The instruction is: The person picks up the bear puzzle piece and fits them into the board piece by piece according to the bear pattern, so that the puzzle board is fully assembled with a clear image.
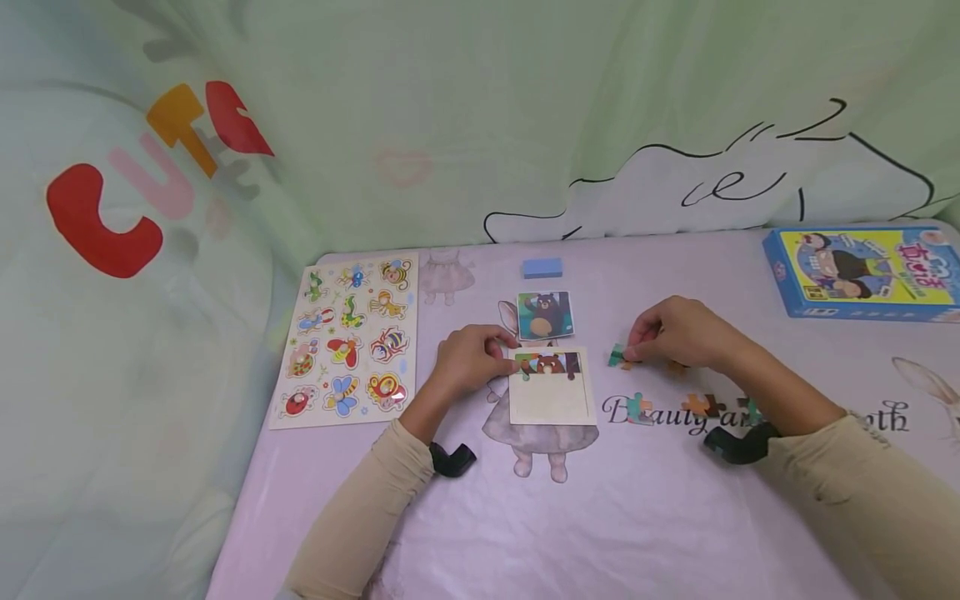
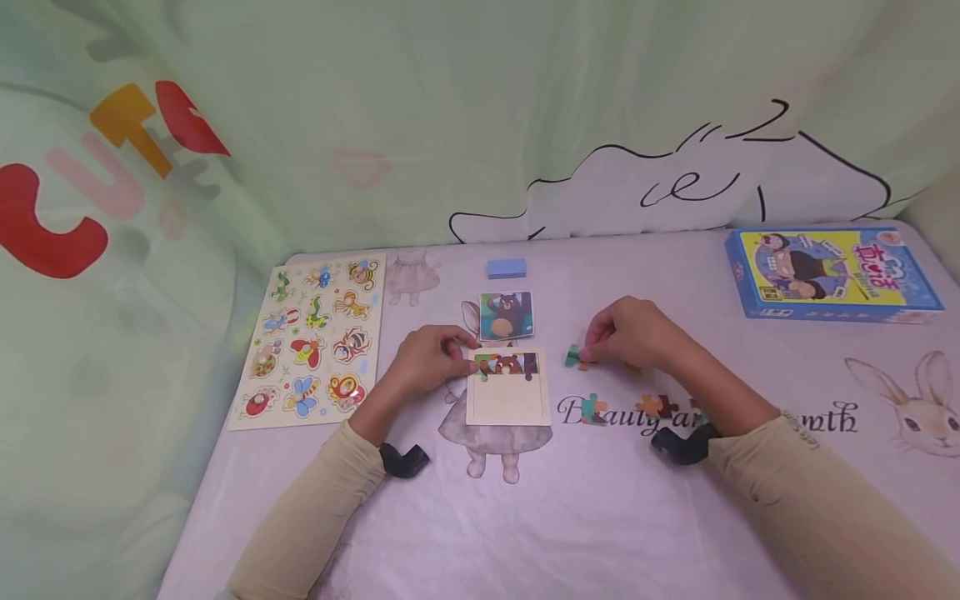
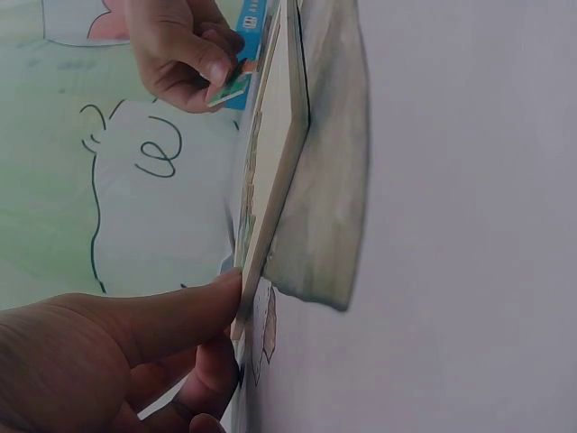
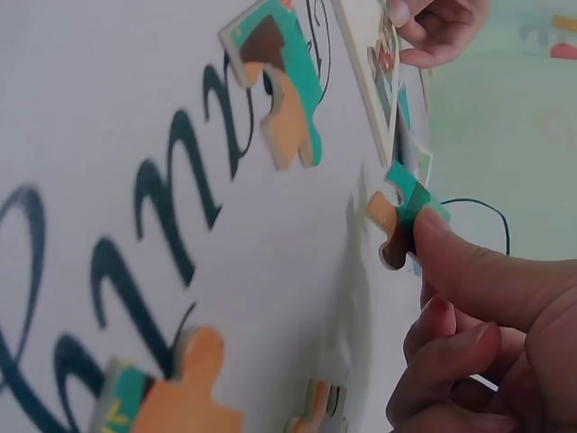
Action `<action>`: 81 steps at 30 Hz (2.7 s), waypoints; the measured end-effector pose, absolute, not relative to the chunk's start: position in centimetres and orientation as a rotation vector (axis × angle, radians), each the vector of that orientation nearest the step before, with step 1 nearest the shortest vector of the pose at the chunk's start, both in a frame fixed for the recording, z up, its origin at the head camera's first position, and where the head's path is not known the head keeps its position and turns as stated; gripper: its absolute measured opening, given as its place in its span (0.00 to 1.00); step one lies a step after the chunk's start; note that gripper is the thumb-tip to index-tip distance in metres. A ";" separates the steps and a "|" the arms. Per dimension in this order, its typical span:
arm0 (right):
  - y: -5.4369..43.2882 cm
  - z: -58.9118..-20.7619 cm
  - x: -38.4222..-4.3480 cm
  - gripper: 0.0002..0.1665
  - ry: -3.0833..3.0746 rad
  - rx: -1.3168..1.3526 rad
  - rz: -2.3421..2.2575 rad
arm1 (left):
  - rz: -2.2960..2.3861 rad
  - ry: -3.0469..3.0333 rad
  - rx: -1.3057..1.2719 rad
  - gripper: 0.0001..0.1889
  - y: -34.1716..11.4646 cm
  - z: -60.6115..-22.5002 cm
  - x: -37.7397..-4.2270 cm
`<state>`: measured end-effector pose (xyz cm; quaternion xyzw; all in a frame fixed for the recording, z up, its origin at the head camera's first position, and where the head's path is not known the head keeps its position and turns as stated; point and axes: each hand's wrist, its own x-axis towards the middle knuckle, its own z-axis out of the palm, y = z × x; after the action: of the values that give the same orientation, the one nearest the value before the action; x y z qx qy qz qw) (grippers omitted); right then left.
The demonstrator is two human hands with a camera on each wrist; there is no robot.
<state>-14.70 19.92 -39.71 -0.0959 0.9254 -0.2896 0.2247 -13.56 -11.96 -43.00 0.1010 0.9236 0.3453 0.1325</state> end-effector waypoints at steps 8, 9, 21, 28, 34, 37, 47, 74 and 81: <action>19.0 -39.2 -14.4 0.10 2.482 -0.309 -0.875 | 0.995 2.683 0.292 0.13 -11.9 -43.1 -13.7; 18.8 -39.2 -14.3 0.09 2.474 -0.307 -0.883 | 0.991 2.686 0.293 0.13 -11.9 -43.1 -13.7; 16.7 -39.2 -13.7 0.11 2.362 -0.297 -0.989 | 0.978 2.696 0.300 0.12 -12.0 -43.3 -13.7; 15.7 -39.4 -13.6 0.07 2.387 -0.341 -0.995 | 0.970 2.697 0.297 0.12 -12.0 -43.4 -13.8; 15.2 -39.7 -13.3 0.08 2.319 -0.332 -1.065 | 0.961 2.696 0.301 0.12 -12.0 -43.4 -13.8; 14.8 -39.8 -13.1 0.08 2.275 -0.320 -1.105 | 0.963 2.693 0.300 0.12 -11.9 -43.4 -13.8; 13.4 -39.9 -12.8 0.06 2.361 -0.259 -1.143 | 0.950 2.692 0.288 0.12 -11.9 -43.2 -13.8; 11.5 -40.9 -12.8 0.09 2.264 -0.279 -1.218 | 0.938 2.700 0.287 0.13 -11.9 -43.3 -13.8; 10.6 -41.1 -12.8 0.08 2.333 -0.270 -1.154 | 0.942 2.700 0.290 0.13 -11.9 -43.2 -13.8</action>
<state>-12.83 10.61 -41.10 -0.0997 0.8610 -0.4259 0.2594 -13.78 -11.88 -43.16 0.1002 0.9310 0.3249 0.1331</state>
